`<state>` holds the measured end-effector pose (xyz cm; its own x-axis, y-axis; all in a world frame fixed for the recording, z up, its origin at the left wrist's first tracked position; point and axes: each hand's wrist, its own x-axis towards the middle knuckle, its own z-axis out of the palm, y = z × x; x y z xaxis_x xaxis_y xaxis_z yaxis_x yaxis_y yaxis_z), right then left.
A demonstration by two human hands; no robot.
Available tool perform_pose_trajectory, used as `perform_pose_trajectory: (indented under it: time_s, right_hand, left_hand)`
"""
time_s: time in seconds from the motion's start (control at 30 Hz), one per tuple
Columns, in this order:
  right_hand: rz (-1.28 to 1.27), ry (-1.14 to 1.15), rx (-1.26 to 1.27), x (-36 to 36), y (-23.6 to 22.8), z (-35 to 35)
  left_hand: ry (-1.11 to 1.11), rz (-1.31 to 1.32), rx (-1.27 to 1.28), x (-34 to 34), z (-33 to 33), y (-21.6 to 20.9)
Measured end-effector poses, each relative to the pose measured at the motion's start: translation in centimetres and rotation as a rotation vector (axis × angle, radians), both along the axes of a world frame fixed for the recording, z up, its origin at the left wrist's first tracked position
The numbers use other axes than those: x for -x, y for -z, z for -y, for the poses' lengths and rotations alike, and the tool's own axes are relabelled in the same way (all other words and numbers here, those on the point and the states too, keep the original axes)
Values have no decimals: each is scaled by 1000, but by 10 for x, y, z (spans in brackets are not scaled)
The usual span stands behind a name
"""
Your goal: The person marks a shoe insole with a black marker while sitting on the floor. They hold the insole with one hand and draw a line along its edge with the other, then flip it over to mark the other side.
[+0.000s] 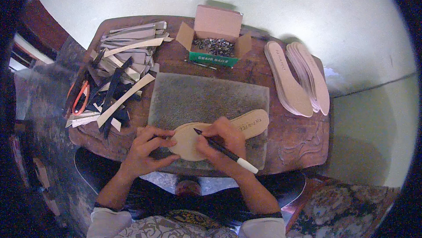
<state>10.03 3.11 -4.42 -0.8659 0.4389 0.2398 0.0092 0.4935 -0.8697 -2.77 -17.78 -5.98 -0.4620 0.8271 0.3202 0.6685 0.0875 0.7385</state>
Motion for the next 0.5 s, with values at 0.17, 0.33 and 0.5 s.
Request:
perform_pose_trajectory:
  time_s: [0.17, 0.33, 0.5]
  right_hand:
    - [6, 104, 71, -8, -2, -12]
    - [21, 119, 53, -12, 1, -25]
    - [16, 93, -53, -12, -1, -23]
  left_hand:
    - [0, 27, -2, -1, -1, 0]
    - [-11, 21, 2, -2, 0, 3]
    - [-12, 11, 6, -2, -2, 0]
